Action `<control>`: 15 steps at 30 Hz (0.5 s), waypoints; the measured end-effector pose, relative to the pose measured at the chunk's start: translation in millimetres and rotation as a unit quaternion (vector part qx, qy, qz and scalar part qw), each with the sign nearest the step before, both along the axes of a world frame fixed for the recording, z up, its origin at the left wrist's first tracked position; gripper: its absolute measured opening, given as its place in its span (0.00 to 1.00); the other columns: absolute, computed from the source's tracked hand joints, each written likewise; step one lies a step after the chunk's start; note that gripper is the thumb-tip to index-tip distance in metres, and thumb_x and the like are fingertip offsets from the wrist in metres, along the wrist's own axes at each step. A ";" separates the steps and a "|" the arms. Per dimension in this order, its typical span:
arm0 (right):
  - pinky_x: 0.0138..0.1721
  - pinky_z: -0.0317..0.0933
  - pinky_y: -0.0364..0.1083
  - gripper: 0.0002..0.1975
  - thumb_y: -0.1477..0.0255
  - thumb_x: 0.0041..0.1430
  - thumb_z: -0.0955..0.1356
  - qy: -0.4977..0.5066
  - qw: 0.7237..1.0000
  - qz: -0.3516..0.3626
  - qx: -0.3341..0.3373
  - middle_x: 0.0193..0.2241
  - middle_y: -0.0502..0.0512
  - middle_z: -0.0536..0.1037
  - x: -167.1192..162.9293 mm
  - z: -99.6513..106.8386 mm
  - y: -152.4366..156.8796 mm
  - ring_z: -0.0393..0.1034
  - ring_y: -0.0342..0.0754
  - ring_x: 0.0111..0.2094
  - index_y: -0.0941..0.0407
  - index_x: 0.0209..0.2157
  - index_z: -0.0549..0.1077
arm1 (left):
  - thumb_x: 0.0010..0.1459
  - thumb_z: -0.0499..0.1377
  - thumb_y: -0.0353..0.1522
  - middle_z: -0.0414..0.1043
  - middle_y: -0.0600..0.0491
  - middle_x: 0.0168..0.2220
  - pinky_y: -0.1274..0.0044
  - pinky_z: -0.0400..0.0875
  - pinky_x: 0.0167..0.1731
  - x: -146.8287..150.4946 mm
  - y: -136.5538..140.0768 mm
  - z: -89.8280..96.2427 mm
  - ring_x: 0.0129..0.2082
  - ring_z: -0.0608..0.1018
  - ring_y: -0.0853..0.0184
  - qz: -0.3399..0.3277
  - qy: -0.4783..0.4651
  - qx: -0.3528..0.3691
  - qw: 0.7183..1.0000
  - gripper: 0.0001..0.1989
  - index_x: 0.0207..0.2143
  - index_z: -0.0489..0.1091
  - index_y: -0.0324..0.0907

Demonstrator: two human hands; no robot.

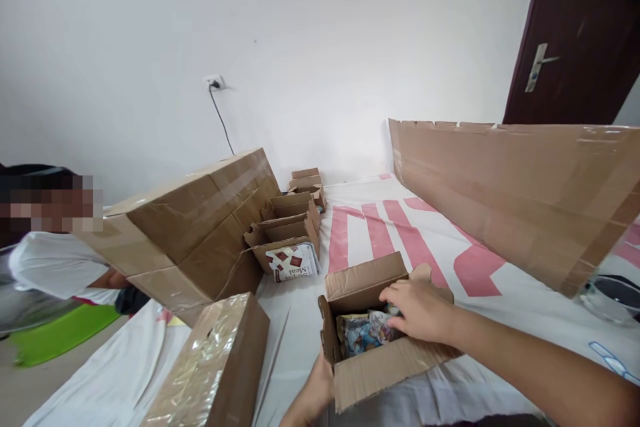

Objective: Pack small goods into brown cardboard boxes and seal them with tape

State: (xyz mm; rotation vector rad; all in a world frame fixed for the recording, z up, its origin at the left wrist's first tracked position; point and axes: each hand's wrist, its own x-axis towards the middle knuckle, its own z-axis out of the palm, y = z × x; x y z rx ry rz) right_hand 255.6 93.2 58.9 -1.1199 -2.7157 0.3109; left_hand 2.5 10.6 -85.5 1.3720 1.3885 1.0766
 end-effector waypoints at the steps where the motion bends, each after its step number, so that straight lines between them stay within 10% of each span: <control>1: 0.46 0.63 0.50 0.13 0.71 0.53 0.69 -0.027 1.000 0.008 -0.014 0.40 0.58 0.80 -6.3 -0.7 4.1 0.72 0.55 0.44 0.56 0.42 0.76 | 0.36 0.67 0.58 0.70 0.37 0.56 0.53 0.64 0.57 -0.4 2.9 5.1 0.58 0.68 0.40 -0.006 -0.003 -0.016 1.000 0.58 0.65 0.53 0.40; 8: 0.40 0.63 0.49 0.07 0.81 0.45 0.68 -0.055 0.997 0.047 -0.006 0.27 0.58 0.79 -18.6 -26.2 16.7 0.74 0.54 0.36 0.57 0.24 0.78 | 0.42 0.66 0.54 0.55 0.35 0.65 0.55 0.47 0.65 2.3 4.6 -14.9 0.68 0.51 0.44 0.053 0.028 -0.017 0.998 0.59 0.68 0.43 0.36; 15: 0.51 0.64 0.54 0.14 0.76 0.62 0.58 0.257 0.951 -0.014 0.172 0.49 0.58 0.74 30.0 32.8 3.9 0.66 0.53 0.52 0.52 0.36 0.74 | 0.41 0.62 0.60 0.58 0.35 0.64 0.58 0.55 0.63 -38.7 29.4 8.6 0.65 0.59 0.46 0.035 0.038 0.104 0.993 0.59 0.67 0.47 0.37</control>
